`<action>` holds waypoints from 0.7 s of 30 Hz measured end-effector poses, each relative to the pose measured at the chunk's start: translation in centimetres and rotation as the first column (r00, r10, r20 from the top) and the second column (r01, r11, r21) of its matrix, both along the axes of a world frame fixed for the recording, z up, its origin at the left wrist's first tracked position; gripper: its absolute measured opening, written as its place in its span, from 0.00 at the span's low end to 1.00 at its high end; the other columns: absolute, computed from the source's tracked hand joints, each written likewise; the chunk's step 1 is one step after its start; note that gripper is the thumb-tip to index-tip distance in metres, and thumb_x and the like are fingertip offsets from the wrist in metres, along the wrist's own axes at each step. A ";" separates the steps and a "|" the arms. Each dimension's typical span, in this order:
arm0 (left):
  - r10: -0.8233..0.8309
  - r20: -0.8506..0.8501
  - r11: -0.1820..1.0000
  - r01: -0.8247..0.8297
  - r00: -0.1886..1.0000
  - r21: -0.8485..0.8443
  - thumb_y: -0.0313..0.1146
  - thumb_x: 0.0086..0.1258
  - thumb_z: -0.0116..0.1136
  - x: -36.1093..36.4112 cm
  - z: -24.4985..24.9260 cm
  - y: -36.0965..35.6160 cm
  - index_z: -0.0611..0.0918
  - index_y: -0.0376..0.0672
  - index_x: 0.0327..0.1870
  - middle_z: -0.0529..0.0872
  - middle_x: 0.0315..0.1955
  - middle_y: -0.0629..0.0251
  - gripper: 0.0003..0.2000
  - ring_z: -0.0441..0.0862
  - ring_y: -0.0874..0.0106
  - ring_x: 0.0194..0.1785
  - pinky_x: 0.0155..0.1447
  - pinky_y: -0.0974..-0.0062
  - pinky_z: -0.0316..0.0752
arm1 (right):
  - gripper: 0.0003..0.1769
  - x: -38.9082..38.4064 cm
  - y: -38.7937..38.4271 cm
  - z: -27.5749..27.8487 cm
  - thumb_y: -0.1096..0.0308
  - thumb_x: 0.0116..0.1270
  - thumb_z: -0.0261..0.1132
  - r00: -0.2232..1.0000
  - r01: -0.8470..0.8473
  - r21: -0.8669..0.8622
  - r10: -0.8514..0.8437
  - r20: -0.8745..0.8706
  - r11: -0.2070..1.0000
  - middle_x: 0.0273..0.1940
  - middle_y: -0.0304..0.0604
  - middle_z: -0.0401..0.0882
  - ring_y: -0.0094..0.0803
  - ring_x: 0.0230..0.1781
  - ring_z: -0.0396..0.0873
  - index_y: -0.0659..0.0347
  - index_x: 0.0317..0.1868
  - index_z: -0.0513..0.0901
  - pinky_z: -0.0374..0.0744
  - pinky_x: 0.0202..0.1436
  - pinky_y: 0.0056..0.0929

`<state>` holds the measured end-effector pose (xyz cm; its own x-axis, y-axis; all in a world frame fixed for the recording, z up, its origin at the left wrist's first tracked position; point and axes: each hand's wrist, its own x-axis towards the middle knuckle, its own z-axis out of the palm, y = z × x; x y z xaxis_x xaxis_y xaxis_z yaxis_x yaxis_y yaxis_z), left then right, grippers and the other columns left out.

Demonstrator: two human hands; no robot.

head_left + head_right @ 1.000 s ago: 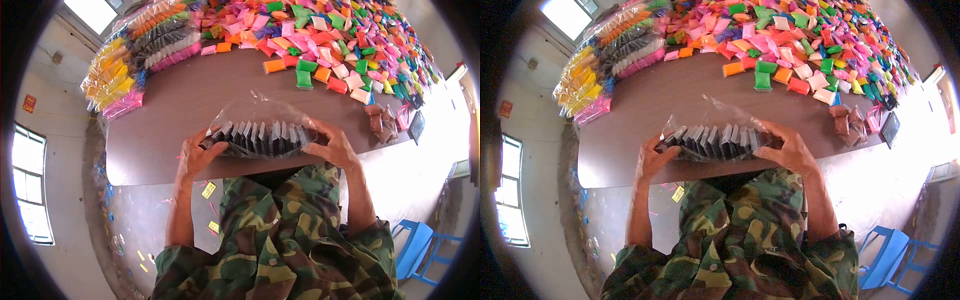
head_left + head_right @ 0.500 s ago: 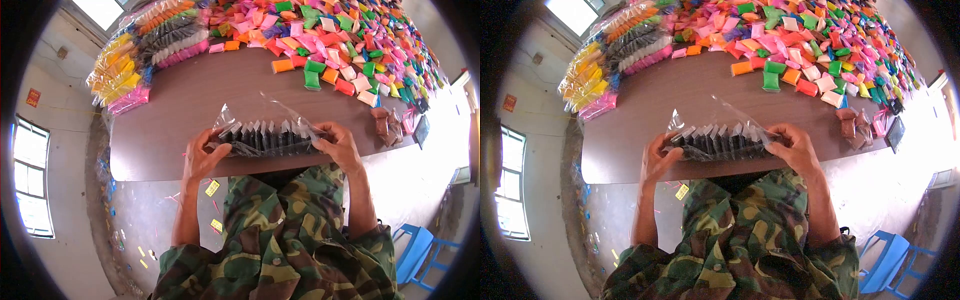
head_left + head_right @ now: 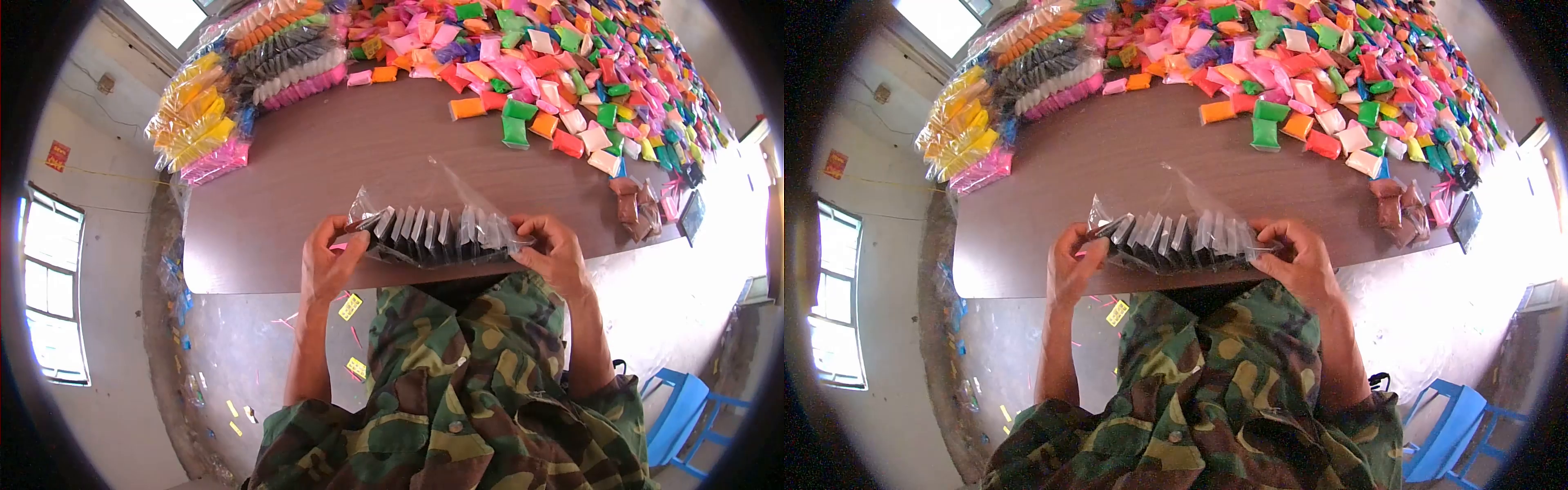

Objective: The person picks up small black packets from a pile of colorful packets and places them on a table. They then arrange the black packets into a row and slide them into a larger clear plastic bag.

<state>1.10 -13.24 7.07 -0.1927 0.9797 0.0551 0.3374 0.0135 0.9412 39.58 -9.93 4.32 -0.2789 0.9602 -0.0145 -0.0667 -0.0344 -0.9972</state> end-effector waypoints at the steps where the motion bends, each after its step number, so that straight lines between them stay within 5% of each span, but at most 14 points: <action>1: 0.028 -0.030 0.997 -0.026 0.999 0.068 0.35 0.72 0.74 0.5 -0.1 0.0 0.85 0.34 0.50 0.90 0.40 0.63 0.14 0.86 0.76 0.41 0.42 0.74 0.83 | 0.15 -0.1 -0.2 0.3 0.82 0.66 0.76 1.000 0.007 0.010 -0.007 0.012 1.000 0.65 0.48 0.86 0.25 0.56 0.83 0.65 0.51 0.82 0.83 0.60 0.27; 5: 0.226 -0.336 0.959 -0.147 0.914 0.244 0.33 0.67 0.79 0.5 -0.4 -0.5 0.85 0.36 0.46 0.88 0.39 0.60 0.15 0.87 0.71 0.41 0.40 0.72 0.81 | 0.14 -0.3 -0.8 0.3 0.83 0.68 0.75 0.998 0.042 0.049 -0.045 0.052 0.998 0.63 0.46 0.87 0.25 0.56 0.84 0.65 0.50 0.83 0.84 0.59 0.26; 8: 0.260 -0.474 0.931 -0.088 0.841 0.354 0.33 0.64 0.81 0.5 0.0 -0.9 0.85 0.40 0.45 0.87 0.37 0.60 0.15 0.86 0.69 0.37 0.38 0.69 0.80 | 0.13 -0.7 -1.2 0.0 0.82 0.68 0.75 0.998 0.067 0.076 -0.067 -0.009 0.995 0.62 0.45 0.87 0.24 0.55 0.83 0.65 0.50 0.83 0.84 0.57 0.25; 17: 0.301 -0.641 0.940 -0.107 0.706 0.323 0.32 0.66 0.79 3.3 2.5 -0.1 0.89 0.41 0.48 0.89 0.40 0.61 0.13 0.83 0.71 0.30 0.37 0.68 0.78 | 0.14 -0.8 -1.2 -1.6 0.84 0.68 0.75 0.991 0.132 0.131 -0.129 -0.027 0.983 0.62 0.43 0.86 0.22 0.53 0.84 0.64 0.51 0.83 0.85 0.54 0.24; 21: 0.293 -0.612 0.947 -0.133 0.734 0.294 0.33 0.67 0.77 3.4 1.8 0.4 0.90 0.41 0.44 0.90 0.37 0.61 0.10 0.84 0.69 0.29 0.37 0.66 0.79 | 0.19 -1.1 -1.4 -0.9 0.84 0.67 0.73 0.988 0.142 0.090 -0.146 0.045 0.986 0.60 0.41 0.86 0.23 0.53 0.84 0.64 0.57 0.85 0.84 0.56 0.25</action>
<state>4.46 -12.80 8.86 -0.2348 0.8636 0.4462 0.8726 -0.0149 0.4881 38.47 -11.32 3.39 -0.1387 0.9886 0.0591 -0.0131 0.0579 -0.9982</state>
